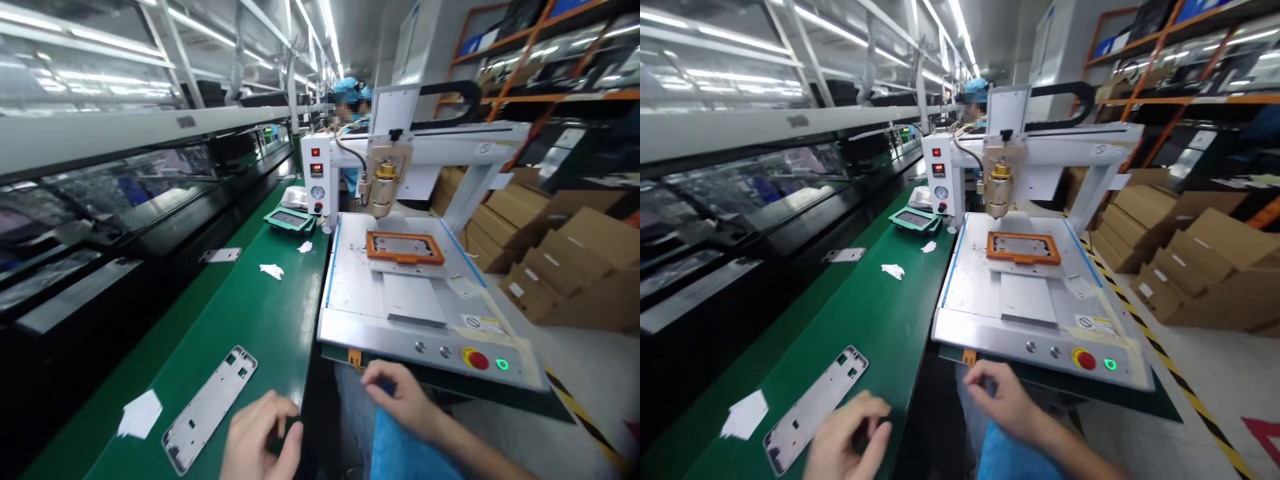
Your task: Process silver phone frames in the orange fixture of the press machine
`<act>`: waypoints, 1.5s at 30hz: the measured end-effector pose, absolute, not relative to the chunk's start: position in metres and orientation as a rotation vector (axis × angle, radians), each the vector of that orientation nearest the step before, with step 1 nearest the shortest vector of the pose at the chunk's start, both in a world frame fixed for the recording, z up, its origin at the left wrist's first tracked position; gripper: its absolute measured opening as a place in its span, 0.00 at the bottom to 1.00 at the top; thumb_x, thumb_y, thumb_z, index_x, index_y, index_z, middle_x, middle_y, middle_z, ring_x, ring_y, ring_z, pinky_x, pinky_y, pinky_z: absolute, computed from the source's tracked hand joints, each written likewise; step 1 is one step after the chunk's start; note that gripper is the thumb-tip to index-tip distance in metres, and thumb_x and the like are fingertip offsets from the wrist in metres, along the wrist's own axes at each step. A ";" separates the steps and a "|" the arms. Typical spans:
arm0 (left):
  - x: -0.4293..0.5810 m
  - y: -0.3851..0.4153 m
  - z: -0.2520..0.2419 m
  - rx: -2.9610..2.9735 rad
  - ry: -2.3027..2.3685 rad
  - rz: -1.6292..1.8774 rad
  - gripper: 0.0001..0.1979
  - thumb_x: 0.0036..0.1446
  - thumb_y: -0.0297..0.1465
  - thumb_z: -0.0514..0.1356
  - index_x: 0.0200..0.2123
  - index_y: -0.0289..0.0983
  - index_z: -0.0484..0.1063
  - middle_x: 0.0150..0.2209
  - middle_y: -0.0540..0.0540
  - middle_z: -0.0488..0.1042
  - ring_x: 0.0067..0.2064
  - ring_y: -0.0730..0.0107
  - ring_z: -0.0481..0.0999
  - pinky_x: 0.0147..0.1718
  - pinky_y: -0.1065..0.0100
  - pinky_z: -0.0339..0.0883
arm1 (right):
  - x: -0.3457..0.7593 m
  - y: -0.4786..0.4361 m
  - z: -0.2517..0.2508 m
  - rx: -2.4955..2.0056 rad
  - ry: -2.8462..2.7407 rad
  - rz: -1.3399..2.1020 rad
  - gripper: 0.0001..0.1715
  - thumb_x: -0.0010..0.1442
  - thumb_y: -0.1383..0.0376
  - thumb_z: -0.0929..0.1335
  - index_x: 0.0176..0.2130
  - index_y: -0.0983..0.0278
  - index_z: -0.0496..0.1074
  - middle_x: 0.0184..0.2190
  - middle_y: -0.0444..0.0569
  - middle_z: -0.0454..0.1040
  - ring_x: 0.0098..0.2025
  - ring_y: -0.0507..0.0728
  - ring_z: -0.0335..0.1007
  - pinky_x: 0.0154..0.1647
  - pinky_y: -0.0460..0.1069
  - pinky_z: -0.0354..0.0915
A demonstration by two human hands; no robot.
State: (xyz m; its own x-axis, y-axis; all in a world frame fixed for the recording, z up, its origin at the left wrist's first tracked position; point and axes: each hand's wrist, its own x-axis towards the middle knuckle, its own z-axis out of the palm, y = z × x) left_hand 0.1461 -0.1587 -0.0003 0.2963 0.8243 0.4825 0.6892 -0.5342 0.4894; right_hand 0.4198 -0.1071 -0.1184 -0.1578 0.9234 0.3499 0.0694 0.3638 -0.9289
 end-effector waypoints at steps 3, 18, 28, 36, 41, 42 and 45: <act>0.149 -0.133 -0.033 2.639 1.361 0.659 0.07 0.64 0.30 0.56 0.37 0.42 0.73 0.25 0.51 0.73 0.22 0.70 0.73 0.22 0.70 0.65 | 0.501 -0.096 -0.114 -1.130 -1.566 0.638 0.05 0.62 0.57 0.69 0.36 0.52 0.76 0.31 0.47 0.77 0.33 0.61 0.75 0.35 0.56 0.71; 0.134 -0.124 -0.060 2.782 1.385 0.414 0.07 0.66 0.30 0.54 0.41 0.45 0.71 0.26 0.56 0.74 0.24 0.73 0.75 0.24 0.71 0.64 | 0.595 0.033 -0.046 -1.309 -2.062 -0.650 0.14 0.67 0.65 0.65 0.37 0.63 0.80 0.28 0.50 0.75 0.35 0.58 0.67 0.38 0.54 0.56; 0.128 -0.119 -0.074 2.723 1.379 0.461 0.08 0.65 0.31 0.52 0.40 0.46 0.72 0.26 0.55 0.73 0.24 0.71 0.74 0.25 0.70 0.62 | 0.625 0.080 -0.026 -1.420 -1.961 0.198 0.35 0.53 0.53 0.74 0.58 0.62 0.71 0.52 0.53 0.77 0.53 0.65 0.74 0.56 0.57 0.69; 0.135 -0.121 -0.064 2.637 1.357 0.473 0.09 0.66 0.30 0.52 0.39 0.46 0.72 0.28 0.55 0.74 0.26 0.73 0.74 0.27 0.69 0.64 | 0.616 0.084 -0.040 -1.527 -2.163 0.330 0.53 0.44 0.55 0.76 0.65 0.63 0.63 0.52 0.53 0.77 0.55 0.67 0.73 0.58 0.58 0.67; 0.107 -0.134 -0.049 2.628 1.606 0.850 0.07 0.67 0.30 0.54 0.43 0.44 0.72 0.35 0.49 0.75 0.37 0.69 0.77 0.36 0.68 0.71 | 0.639 0.078 -0.026 -1.489 -2.143 0.189 0.44 0.46 0.56 0.75 0.59 0.66 0.67 0.51 0.59 0.77 0.51 0.65 0.75 0.52 0.55 0.70; 0.095 -0.139 -0.046 2.631 1.736 0.923 0.07 0.66 0.32 0.55 0.46 0.43 0.71 0.39 0.47 0.76 0.41 0.65 0.78 0.40 0.65 0.72 | 0.646 0.076 -0.024 -1.493 -2.106 0.144 0.43 0.45 0.55 0.75 0.58 0.66 0.68 0.50 0.61 0.77 0.50 0.65 0.76 0.50 0.56 0.70; 0.059 -0.158 -0.038 2.552 2.246 0.903 0.23 0.61 0.37 0.61 0.58 0.37 0.66 0.56 0.36 0.70 0.56 0.49 0.72 0.53 0.50 0.70 | 0.636 0.070 -0.021 -1.410 -2.042 0.053 0.42 0.40 0.50 0.78 0.52 0.61 0.71 0.49 0.61 0.78 0.47 0.66 0.77 0.47 0.59 0.71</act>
